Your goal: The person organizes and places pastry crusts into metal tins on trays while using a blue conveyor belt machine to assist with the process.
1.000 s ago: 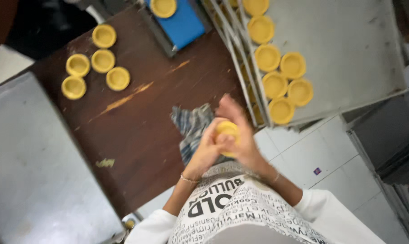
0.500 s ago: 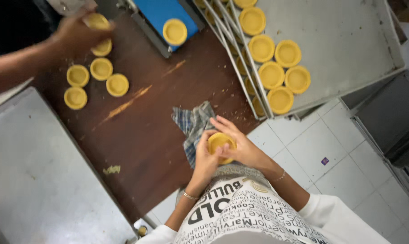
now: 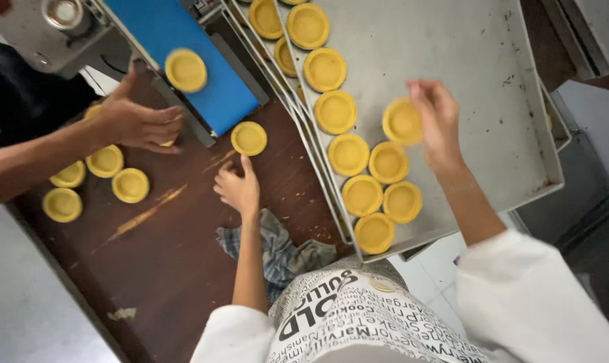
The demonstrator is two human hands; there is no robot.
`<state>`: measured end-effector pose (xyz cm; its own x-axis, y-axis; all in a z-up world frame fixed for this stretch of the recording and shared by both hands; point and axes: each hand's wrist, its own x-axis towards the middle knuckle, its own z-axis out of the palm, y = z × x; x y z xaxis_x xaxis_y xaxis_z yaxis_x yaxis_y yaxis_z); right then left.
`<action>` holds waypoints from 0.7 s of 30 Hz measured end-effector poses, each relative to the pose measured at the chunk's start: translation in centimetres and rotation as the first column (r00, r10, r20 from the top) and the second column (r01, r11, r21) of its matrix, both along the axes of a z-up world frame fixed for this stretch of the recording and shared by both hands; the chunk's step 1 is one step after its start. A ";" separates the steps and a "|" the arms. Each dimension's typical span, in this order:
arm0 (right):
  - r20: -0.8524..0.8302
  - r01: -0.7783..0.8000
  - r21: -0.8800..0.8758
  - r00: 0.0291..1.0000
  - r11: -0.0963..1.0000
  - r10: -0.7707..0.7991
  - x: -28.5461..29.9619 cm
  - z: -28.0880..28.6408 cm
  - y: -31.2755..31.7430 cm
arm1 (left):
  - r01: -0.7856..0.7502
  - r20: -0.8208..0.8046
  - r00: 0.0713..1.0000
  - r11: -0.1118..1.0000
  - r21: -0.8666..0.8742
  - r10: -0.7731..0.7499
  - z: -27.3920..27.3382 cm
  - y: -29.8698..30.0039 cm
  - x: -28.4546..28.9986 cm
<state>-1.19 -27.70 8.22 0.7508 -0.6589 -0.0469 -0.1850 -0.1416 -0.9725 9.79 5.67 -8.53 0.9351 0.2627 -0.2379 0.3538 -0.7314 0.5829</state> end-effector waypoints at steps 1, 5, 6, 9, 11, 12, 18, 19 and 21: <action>-0.012 -0.007 0.002 1.000 1.000 0.007 0.3 -1.8 -1.6 | -0.007 -0.012 1.000 1.000 0.002 0.007 -1.0 -1.1 0.3; -0.183 -0.220 -0.162 0.965 0.962 0.190 1.6 -2.5 -2.2 | -0.106 0.056 0.994 0.976 0.189 0.097 -4.7 -3.6 1.7; -0.233 -0.245 -0.426 0.960 0.871 0.156 1.1 -1.1 -1.0 | -0.096 0.068 0.994 0.968 0.231 0.082 -5.8 -4.0 1.4; -0.054 -0.178 -0.637 0.981 0.750 0.187 0.0 0.7 2.3 | -0.071 0.396 0.907 0.978 -0.194 0.144 -6.5 -3.7 1.2; 0.036 -0.145 -0.630 0.976 0.763 0.215 -1.3 2.3 6.7 | -0.124 0.253 0.919 0.829 -0.546 0.303 -8.5 -2.7 -0.2; 0.126 -0.101 -0.617 0.966 0.780 0.225 -2.2 3.0 9.0 | -0.170 0.070 0.922 0.558 -0.812 0.382 -9.5 -2.1 -1.0; 0.000 -0.450 -0.574 0.836 0.685 0.549 -4.8 3.2 25.7 | -0.342 -0.342 0.940 -0.019 -0.940 0.017 1.0 3.5 -8.8; 0.002 -0.454 -0.572 0.832 0.683 0.555 -4.3 2.5 27.2 | -0.341 -0.341 0.940 -0.018 -0.940 0.025 4.3 4.9 -10.3; 0.201 -0.542 0.083 0.831 0.837 0.518 -3.3 1.1 30.5 | -0.023 -0.067 0.938 0.130 -0.991 -0.341 10.7 7.8 -13.2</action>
